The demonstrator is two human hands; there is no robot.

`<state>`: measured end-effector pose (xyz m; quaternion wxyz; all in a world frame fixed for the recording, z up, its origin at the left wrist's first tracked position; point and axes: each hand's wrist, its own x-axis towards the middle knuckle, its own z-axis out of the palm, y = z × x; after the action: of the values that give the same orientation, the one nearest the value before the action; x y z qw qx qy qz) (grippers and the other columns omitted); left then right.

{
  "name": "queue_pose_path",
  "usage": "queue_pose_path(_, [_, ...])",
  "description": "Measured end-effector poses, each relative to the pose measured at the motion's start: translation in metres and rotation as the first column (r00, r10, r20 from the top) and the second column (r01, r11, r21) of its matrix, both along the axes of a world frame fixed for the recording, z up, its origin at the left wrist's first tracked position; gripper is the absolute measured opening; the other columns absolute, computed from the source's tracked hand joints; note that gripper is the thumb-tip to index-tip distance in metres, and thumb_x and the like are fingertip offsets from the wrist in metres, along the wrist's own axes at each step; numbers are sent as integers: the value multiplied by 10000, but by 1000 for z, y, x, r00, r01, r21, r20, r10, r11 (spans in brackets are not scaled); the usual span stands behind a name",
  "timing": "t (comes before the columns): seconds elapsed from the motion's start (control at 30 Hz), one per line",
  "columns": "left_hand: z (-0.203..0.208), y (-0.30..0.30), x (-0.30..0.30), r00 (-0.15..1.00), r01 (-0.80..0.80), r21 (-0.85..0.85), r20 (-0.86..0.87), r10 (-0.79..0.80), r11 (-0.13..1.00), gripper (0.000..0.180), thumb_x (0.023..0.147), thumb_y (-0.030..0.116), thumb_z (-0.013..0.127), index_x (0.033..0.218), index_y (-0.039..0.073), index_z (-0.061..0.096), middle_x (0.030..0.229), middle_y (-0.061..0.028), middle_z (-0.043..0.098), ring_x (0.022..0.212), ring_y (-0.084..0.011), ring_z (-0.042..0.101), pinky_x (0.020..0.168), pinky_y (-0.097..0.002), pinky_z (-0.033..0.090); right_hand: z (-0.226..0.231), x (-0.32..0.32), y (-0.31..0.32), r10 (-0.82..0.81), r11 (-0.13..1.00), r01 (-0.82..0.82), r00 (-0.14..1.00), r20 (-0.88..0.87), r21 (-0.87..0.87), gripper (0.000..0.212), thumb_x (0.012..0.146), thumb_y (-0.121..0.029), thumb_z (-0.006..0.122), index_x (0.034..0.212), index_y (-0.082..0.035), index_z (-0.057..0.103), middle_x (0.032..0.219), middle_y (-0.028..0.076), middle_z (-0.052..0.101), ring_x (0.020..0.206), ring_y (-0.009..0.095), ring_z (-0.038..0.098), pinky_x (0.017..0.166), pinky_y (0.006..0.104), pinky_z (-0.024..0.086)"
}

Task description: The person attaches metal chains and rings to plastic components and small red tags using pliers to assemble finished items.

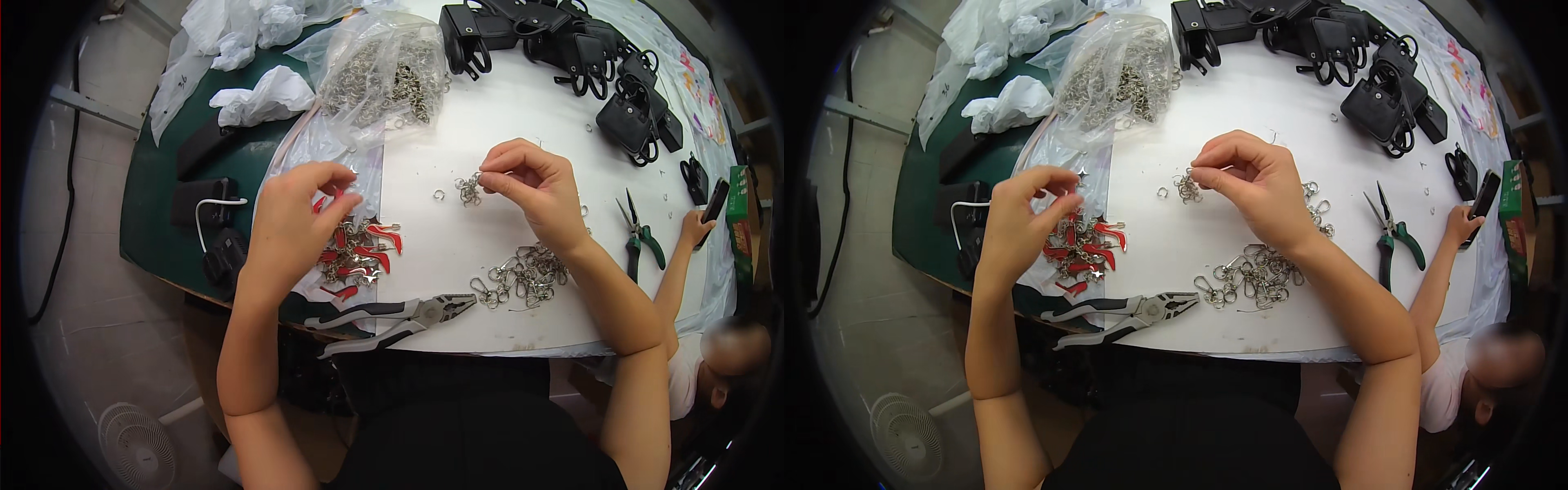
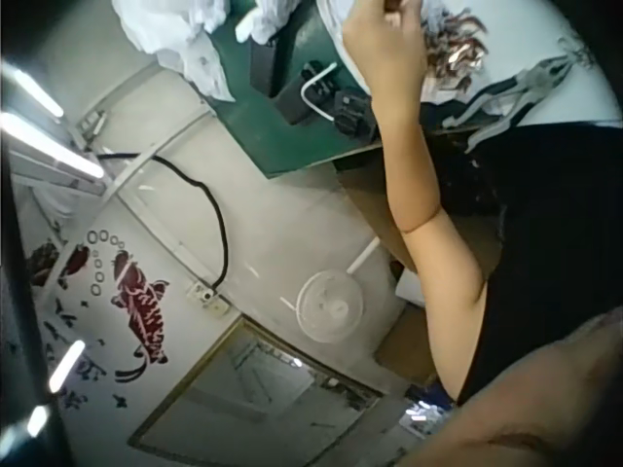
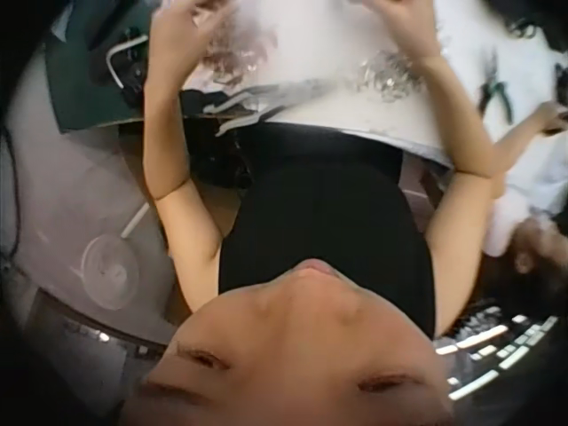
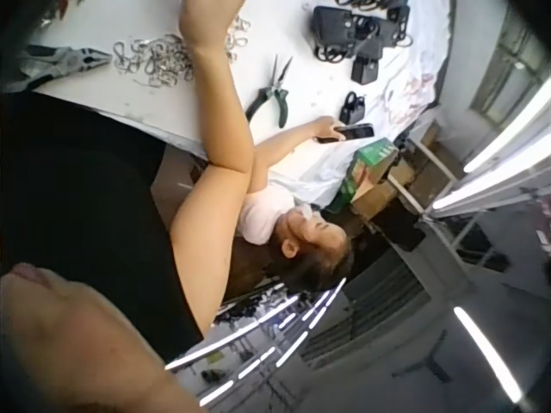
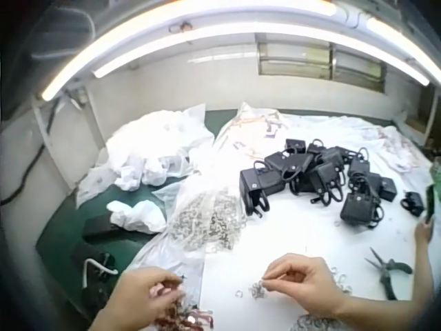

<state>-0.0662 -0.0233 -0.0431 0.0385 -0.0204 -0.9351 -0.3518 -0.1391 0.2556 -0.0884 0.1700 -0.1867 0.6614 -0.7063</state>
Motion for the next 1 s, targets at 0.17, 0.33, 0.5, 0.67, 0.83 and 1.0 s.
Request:
queue_pose_path(0.17, [-5, 26, -20, 989, 78, -31, -120, -81, 997, 139, 812, 92, 741, 902, -3, 694, 845, -77, 700, 715, -160, 620, 660, -306, 460, 4, 1, 6, 2, 999, -1, 999, 35, -54, 34, 846, 25, 703, 860, 26, 672, 976, 74, 667, 873, 125, 648, 815, 251, 546])
queue_pose_path(0.33, [-1, 77, 2, 867, 473, 216, 58, -495, 854, 145, 786, 90, 782, 884, 44, 685, 828, -61, 663, 723, -188, 630, 639, -303, 497, 6, 1, 16, -42, 981, 107, 931, -361, 160, 61, 808, 10, 703, 799, 9, 642, 966, 88, 678, 765, 97, 583, 678, 243, 481])
queue_pose_path(0.5, [-27, 123, 9, 861, 509, -19, 1, -509, 861, 183, 762, 93, 754, 920, 52, 671, 905, -77, 659, 890, -245, 644, 749, -377, 529, -1, 10, 11, -204, 979, 200, 901, -383, -51, 80, 797, -5, 677, 766, 18, 607, 906, 92, 683, 700, 80, 569, 635, 240, 480])
queue_pose_path(0.67, [-28, 145, 8, 878, 475, -32, 74, -472, 879, 224, 742, 83, 704, 953, 33, 647, 898, -86, 666, 915, -287, 645, 758, -418, 529, 12, 16, 28, -5, 975, 15, 999, -46, 222, 55, 816, -5, 636, 804, 39, 605, 851, 90, 682, 722, 99, 646, 624, 247, 530])
queue_pose_path(0.83, [-21, 150, 5, 841, 489, -73, 305, -447, 869, 198, 747, 101, 699, 923, 29, 643, 869, -96, 670, 871, -296, 649, 730, -437, 524, 16, 22, 40, -30, 997, 21, 992, 120, 73, 83, 876, 25, 614, 917, 59, 677, 933, 97, 688, 797, 120, 673, 728, 250, 556])
queue_pose_path(1.0, [-9, 128, 4, 860, 372, 203, 293, -418, 906, 152, 835, 63, 692, 967, -6, 661, 894, -93, 689, 846, -216, 672, 764, -346, 534, 17, 30, 65, -96, 995, 92, 992, 79, 46, 148, 896, 48, 619, 1016, 39, 706, 970, 89, 693, 840, 134, 674, 788, 262, 558])
